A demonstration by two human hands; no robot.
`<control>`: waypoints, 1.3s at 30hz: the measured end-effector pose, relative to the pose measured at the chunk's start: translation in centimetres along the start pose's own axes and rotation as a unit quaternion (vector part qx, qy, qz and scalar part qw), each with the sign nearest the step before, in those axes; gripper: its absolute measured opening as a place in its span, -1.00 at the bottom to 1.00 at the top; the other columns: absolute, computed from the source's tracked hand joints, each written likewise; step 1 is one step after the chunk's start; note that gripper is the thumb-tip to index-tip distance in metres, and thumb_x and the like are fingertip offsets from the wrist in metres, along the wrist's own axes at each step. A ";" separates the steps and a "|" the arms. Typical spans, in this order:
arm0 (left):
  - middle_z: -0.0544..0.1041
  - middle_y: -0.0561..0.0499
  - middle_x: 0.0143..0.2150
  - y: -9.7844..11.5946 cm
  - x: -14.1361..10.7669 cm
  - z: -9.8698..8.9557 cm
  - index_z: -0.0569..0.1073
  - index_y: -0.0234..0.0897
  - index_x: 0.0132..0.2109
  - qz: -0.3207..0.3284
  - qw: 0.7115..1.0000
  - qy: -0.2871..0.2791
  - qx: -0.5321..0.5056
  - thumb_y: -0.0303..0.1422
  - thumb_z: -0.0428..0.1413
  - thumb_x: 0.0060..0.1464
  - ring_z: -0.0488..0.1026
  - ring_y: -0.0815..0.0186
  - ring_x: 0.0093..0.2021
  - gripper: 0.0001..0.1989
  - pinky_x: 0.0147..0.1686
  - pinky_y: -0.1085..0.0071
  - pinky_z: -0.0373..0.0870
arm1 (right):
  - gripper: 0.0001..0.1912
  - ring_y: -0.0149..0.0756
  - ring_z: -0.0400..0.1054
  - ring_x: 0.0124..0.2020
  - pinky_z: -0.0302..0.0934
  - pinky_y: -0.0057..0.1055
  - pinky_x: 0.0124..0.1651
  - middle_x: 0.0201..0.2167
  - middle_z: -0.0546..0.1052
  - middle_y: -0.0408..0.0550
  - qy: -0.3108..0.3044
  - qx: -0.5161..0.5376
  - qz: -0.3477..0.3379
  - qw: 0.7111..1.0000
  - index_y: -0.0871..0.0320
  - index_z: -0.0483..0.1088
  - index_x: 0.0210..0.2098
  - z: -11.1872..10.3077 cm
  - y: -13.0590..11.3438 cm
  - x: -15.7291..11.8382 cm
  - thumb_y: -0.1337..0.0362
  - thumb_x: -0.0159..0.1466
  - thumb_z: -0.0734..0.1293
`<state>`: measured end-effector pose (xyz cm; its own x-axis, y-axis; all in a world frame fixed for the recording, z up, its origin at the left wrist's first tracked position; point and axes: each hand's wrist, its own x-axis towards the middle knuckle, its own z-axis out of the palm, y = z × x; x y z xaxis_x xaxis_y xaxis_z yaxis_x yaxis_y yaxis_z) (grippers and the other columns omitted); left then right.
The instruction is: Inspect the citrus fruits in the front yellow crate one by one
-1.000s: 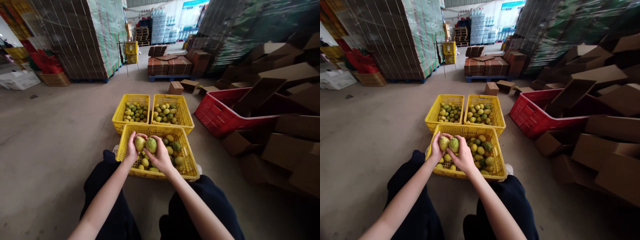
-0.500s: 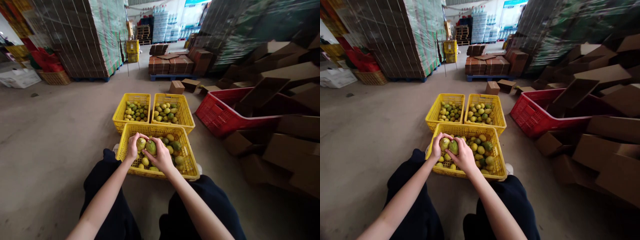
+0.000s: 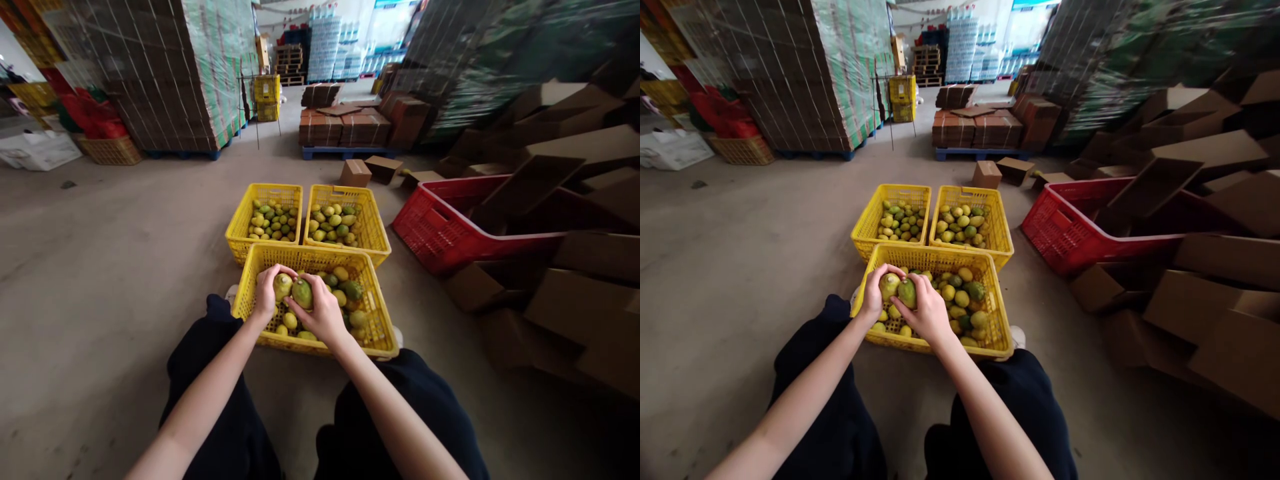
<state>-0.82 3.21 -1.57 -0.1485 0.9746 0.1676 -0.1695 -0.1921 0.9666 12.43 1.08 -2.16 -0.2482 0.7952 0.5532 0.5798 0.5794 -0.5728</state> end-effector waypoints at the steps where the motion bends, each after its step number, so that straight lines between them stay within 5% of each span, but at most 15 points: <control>1: 0.52 -0.01 -0.48 0.1 -0.1 0.0 0.51 -0.29 -0.49 0.004 1.000 0.005 0.003 -0.26 -0.11 0.11 0.44 0.31 -0.39 -0.61 -0.28 0.44 0.31 | -0.57 -0.12 0.42 -0.19 0.34 -0.24 -0.19 -0.15 0.44 0.09 -0.002 0.000 0.001 1.000 0.11 0.17 -0.01 0.0 0.0 0.0 0.12 0.19 0.31; 7: 0.52 -0.02 -0.48 0.6 -0.2 0.1 0.52 -0.30 -0.51 0.007 1.000 0.017 0.009 -0.30 -0.05 0.06 0.43 0.32 -0.38 -0.67 -0.28 0.48 0.31 | -0.58 -0.12 0.41 -0.20 0.31 -0.23 -0.17 -0.16 0.44 0.08 -0.012 0.046 0.046 0.998 0.12 0.20 -0.06 0.2 -0.3 0.1 0.11 0.16 0.33; 10: 0.49 -0.04 -0.52 0.8 0.2 0.4 0.49 -0.35 -0.53 -0.110 0.987 0.051 -0.101 -0.31 -0.06 0.04 0.43 0.34 -0.44 -0.67 -0.37 0.49 0.33 | -0.54 -0.21 0.39 -0.30 0.30 -0.30 -0.24 -0.26 0.44 -0.04 0.026 0.131 0.125 0.983 0.09 0.16 -0.12 0.3 -0.6 0.2 0.13 0.07 0.40; 12: 0.47 -0.04 -0.53 1.0 0.5 0.6 0.46 -0.37 -0.51 -0.218 0.950 0.083 -0.208 -0.31 -0.09 0.05 0.42 0.35 -0.49 -0.67 -0.43 0.48 0.35 | -0.53 -0.31 0.35 -0.38 0.28 -0.38 -0.33 -0.35 0.41 -0.15 0.058 0.215 0.184 0.957 0.06 0.14 -0.19 0.4 -0.7 0.4 0.15 0.02 0.44; 17: 0.44 0.00 -0.49 1.5 0.9 0.4 0.37 -0.33 -0.38 -0.331 0.868 0.153 -0.337 -0.36 0.01 0.05 0.44 0.31 -0.47 -0.88 -0.46 0.41 0.43 | -0.65 -0.48 0.23 -0.59 0.07 -0.55 -0.65 -0.43 0.35 -0.28 0.073 0.449 0.336 0.825 0.03 0.19 -0.31 0.8 -0.3 1.1 0.13 0.02 0.41; 21: 0.46 -0.05 -0.42 1.2 1.3 0.0 0.35 -0.32 -0.33 -0.369 0.817 0.189 -0.400 -0.35 0.02 0.11 0.48 0.28 -0.39 -0.88 -0.40 0.37 0.48 | -0.68 -0.44 0.26 -0.58 0.09 -0.54 -0.66 -0.54 0.37 -0.28 0.113 0.580 0.419 0.690 0.07 0.24 -0.39 1.0 0.3 1.9 0.11 -0.01 0.43; 24: 0.48 -0.08 -0.39 1.1 1.4 -0.1 0.38 -0.35 -0.29 -0.388 0.797 0.175 -0.429 -0.37 -0.07 0.17 0.48 0.30 -0.40 -0.83 -0.43 0.40 0.48 | -0.68 -0.38 0.31 -0.58 0.14 -0.48 -0.64 -0.60 0.40 -0.24 0.129 0.612 0.456 0.633 0.12 0.30 -0.44 1.2 0.5 2.3 0.05 -0.01 0.42; 28: 0.48 -0.05 -0.42 1.4 1.3 -0.1 0.40 -0.36 -0.26 -0.417 0.804 0.168 -0.388 -0.40 -0.11 0.18 0.44 0.34 -0.49 -0.79 -0.54 0.43 0.44 | -0.67 -0.31 0.38 -0.52 0.18 -0.45 -0.60 -0.62 0.44 -0.19 0.137 0.597 0.483 0.626 0.15 0.34 -0.45 1.6 0.4 2.4 0.00 0.04 0.38; 31: 0.44 0.03 -0.44 1.7 1.1 0.0 0.37 -0.30 -0.32 -0.389 0.820 0.204 -0.366 -0.30 0.06 0.10 0.44 0.36 -0.48 -0.86 -0.50 0.42 0.47 | -0.68 -0.33 0.36 -0.53 0.16 -0.48 -0.62 -0.61 0.44 -0.20 0.141 0.578 0.507 0.624 0.15 0.35 -0.43 1.8 0.6 2.2 0.02 0.05 0.37; 34: 0.43 0.08 -0.42 1.8 1.2 -0.1 0.35 -0.26 -0.36 -0.350 0.833 0.236 -0.358 -0.38 0.21 -0.05 0.43 0.41 -0.45 -0.84 -0.44 0.48 0.48 | -0.72 -0.42 0.31 -0.57 0.12 -0.53 -0.64 -0.60 0.43 -0.27 0.132 0.558 0.489 0.658 0.13 0.34 -0.42 1.7 0.8 2.0 0.08 0.02 0.42; 36: 0.43 0.05 -0.41 1.8 1.2 -0.3 0.36 -0.27 -0.36 -0.349 0.828 0.229 -0.375 -0.40 0.19 -0.04 0.44 0.40 -0.43 -0.87 -0.42 0.47 0.49 | -0.72 -0.45 0.26 -0.62 0.08 -0.54 -0.67 -0.61 0.42 -0.29 0.112 0.557 0.475 0.672 0.12 0.32 -0.44 1.5 0.7 1.9 0.10 0.01 0.43; 39: 0.44 -0.03 -0.44 1.6 1.1 -0.5 0.40 -0.33 -0.34 -0.377 0.811 0.186 -0.407 -0.33 0.04 0.09 0.42 0.34 -0.46 -0.85 -0.47 0.40 0.48 | -0.72 -0.44 0.24 -0.68 0.03 -0.52 -0.73 -0.66 0.41 -0.24 0.091 0.562 0.498 0.653 0.14 0.31 -0.48 1.1 0.6 2.1 0.06 0.08 0.37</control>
<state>-1.72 3.90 0.03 0.0390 0.7770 -0.6282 -0.9128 0.2835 0.2939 11.39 3.29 -2.04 -0.0257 0.9026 -0.4297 -0.5800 -0.3635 -0.7290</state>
